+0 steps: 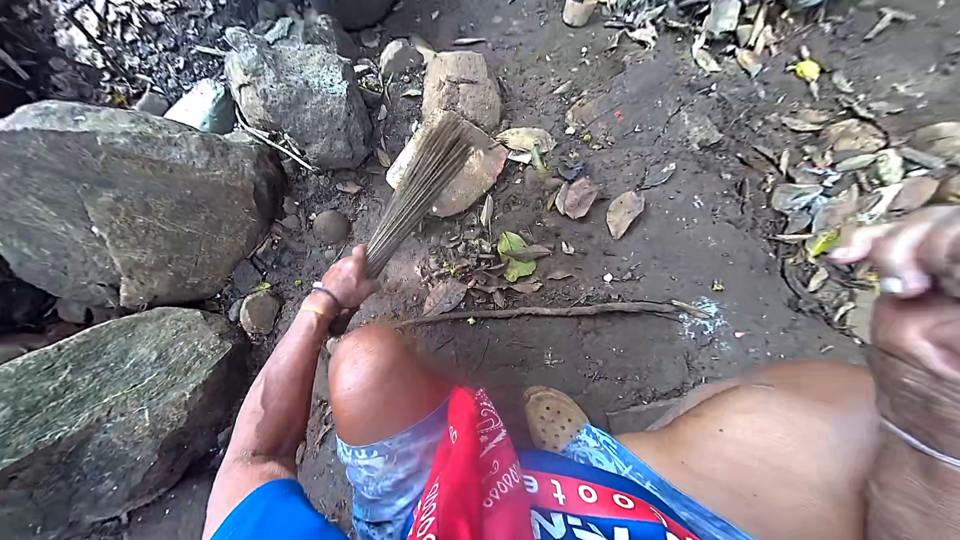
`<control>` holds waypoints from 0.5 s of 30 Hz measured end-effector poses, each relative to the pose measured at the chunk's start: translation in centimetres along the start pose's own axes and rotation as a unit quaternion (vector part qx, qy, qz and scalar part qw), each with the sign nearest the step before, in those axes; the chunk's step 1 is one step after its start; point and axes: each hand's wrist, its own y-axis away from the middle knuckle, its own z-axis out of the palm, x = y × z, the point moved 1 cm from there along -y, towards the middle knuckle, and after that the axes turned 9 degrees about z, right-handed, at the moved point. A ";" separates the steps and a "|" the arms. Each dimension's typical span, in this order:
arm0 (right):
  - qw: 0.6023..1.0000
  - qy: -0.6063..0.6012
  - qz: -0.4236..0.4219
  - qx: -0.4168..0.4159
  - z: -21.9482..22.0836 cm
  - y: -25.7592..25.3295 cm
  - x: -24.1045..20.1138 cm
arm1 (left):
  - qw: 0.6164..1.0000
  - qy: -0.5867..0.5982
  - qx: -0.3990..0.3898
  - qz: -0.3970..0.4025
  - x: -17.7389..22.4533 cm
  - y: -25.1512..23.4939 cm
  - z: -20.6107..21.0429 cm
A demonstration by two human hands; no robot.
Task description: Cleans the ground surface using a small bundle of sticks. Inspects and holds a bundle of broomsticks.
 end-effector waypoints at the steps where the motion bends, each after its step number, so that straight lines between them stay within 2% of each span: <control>1: 1.000 0.015 -0.004 -0.021 2.1 -0.9 -0.3 | 0.999 0.018 0.022 -0.039 -1.3 1.9 0.1; 4: 0.988 0.100 -0.048 -0.109 6.7 -1.7 -0.8 | 0.984 0.051 0.047 -0.162 -3.8 6.2 0.9; 6: 0.960 0.175 -0.115 -0.187 9.3 -1.1 -0.7 | 0.972 0.030 0.012 -0.235 -3.8 6.9 1.7; 8: 0.930 0.184 -0.172 -0.268 11.6 0.0 0.2 | 0.964 -0.023 -0.069 -0.257 -2.2 6.6 3.3; 12: 0.897 0.152 -0.185 -0.371 14.6 2.0 2.3 | 0.968 -0.120 -0.181 -0.130 2.4 7.2 4.9; 15: 0.885 0.154 -0.168 -0.405 15.3 2.4 2.8 | 0.973 -0.171 -0.155 -0.026 4.5 9.0 1.4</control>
